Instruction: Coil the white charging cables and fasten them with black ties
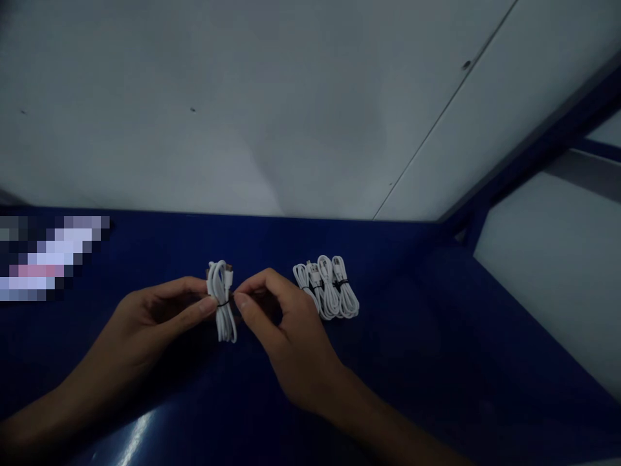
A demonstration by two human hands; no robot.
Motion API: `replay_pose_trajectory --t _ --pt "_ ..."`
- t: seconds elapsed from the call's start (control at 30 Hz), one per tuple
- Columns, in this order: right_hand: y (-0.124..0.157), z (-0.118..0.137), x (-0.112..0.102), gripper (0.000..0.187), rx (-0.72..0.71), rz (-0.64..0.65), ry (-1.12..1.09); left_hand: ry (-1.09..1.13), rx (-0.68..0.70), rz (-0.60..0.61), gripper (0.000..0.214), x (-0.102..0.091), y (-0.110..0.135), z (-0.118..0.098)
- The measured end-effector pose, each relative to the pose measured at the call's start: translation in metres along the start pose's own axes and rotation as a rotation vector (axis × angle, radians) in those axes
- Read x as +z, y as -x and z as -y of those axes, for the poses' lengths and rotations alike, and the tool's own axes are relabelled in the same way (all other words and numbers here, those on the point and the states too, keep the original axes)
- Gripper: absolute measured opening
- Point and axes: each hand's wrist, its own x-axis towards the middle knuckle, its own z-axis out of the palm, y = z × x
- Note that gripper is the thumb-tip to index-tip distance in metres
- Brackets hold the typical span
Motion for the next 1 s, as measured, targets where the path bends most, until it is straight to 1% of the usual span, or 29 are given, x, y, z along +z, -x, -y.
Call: replay_pose_trajectory --t 0.17,0.23,0.3,0.37,0.4,0.47,0.5,0.57,0.6,0.63,0.67,0.7,0.73,0.8,0.83,0.9,0.97,1.0 --pt "-0.002 0.001 -0.001 0.014 0.046 -0.020 -0.067 0.006 0.009 0.029 0.014 -0.001 0.000 0.000" --pt "-0.003 0.001 -0.001 0.014 0.072 -0.020 -0.090 -0.043 0.015 0.015 0.014 -0.001 0.000 0.000" --pt "-0.004 0.001 -0.002 0.014 0.109 -0.014 -0.106 -0.138 0.060 -0.022 0.017 -0.002 0.001 0.001" --pt "-0.005 0.001 -0.002 0.014 0.144 -0.015 -0.109 -0.286 0.171 -0.099 0.028 -0.002 0.004 0.004" --pt "-0.006 0.001 -0.002 0.014 0.159 -0.021 -0.108 -0.386 0.261 -0.152 0.035 -0.002 0.005 0.005" --pt "-0.007 0.000 -0.003 0.015 0.184 -0.032 -0.107 -0.634 0.493 -0.251 0.047 -0.001 0.008 0.008" --pt "-0.008 0.000 -0.004 0.016 0.203 -0.029 -0.113 -0.757 0.612 -0.293 0.049 0.000 0.010 0.009" --pt "-0.009 0.000 -0.005 0.018 0.253 0.001 -0.147 -0.917 0.785 -0.381 0.049 0.003 0.011 0.011" --pt "-0.009 -0.001 -0.006 0.019 0.278 0.024 -0.178 -0.930 0.795 -0.403 0.044 0.005 0.012 0.011" --pt "-0.009 -0.002 -0.006 0.019 0.298 0.049 -0.215 -0.886 0.774 -0.464 0.048 0.006 0.013 0.011" --pt "-0.009 -0.002 -0.007 0.019 0.313 0.073 -0.254 -0.885 0.761 -0.454 0.057 0.006 0.013 0.010" --pt "-0.009 -0.003 -0.007 0.020 0.322 0.094 -0.288 -0.912 0.766 -0.408 0.057 0.006 0.014 0.009" --pt "-0.009 -0.004 -0.008 0.020 0.328 0.110 -0.316 -0.947 0.820 -0.382 0.048 0.005 0.014 0.008" --pt "-0.009 -0.004 -0.009 0.021 0.329 0.136 -0.348 -1.032 0.967 -0.292 0.036 0.002 0.014 0.006" --pt "-0.009 -0.004 -0.009 0.023 0.324 0.140 -0.355 -1.069 1.043 -0.252 0.033 0.000 0.014 0.005" --pt "-0.009 -0.002 -0.010 0.027 0.311 0.145 -0.360 -1.110 1.137 -0.199 0.034 -0.004 0.014 0.004" --pt "-0.008 0.000 -0.009 0.030 0.294 0.140 -0.355 -1.119 1.153 -0.169 0.032 -0.006 0.015 0.003" --pt "-0.007 0.000 -0.008 0.030 0.280 0.133 -0.345 -1.111 1.127 -0.159 0.030 -0.007 0.015 0.004"
